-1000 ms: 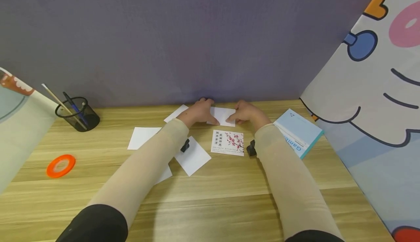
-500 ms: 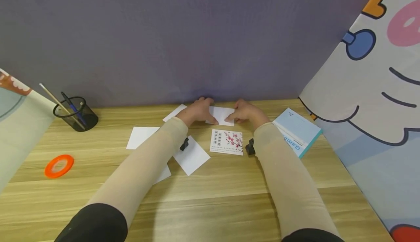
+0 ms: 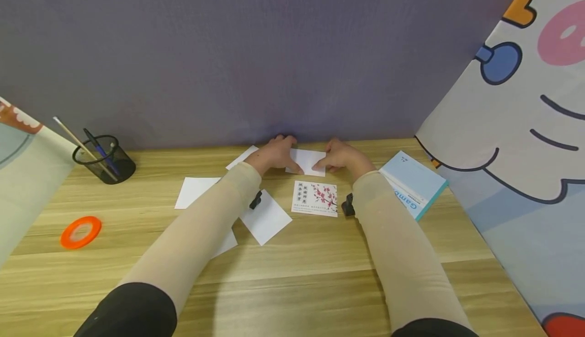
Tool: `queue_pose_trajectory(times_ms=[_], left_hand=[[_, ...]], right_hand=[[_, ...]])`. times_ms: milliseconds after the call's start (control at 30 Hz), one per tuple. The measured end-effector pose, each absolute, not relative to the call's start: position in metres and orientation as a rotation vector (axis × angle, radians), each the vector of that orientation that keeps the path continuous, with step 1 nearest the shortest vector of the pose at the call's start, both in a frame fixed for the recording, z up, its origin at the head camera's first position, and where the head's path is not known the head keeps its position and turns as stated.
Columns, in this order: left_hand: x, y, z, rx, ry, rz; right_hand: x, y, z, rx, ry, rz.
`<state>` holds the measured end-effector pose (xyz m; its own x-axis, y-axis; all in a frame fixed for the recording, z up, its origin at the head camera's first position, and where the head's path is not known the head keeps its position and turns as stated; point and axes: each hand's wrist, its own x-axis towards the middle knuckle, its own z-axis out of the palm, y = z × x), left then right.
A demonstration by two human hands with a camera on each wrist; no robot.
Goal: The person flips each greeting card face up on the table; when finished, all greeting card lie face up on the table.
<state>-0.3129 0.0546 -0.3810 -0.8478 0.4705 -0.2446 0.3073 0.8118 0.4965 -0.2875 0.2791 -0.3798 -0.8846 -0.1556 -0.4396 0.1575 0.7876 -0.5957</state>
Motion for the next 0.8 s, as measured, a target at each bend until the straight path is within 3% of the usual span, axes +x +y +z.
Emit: queue_pose_trajectory(times_ms=[800], left_hand=[[-0.310, 0.069, -0.380, 0.424, 2.741, 0.751]], right_hand=[[-0.288, 0.281, -0.382, 0.010, 2.510, -0.910]])
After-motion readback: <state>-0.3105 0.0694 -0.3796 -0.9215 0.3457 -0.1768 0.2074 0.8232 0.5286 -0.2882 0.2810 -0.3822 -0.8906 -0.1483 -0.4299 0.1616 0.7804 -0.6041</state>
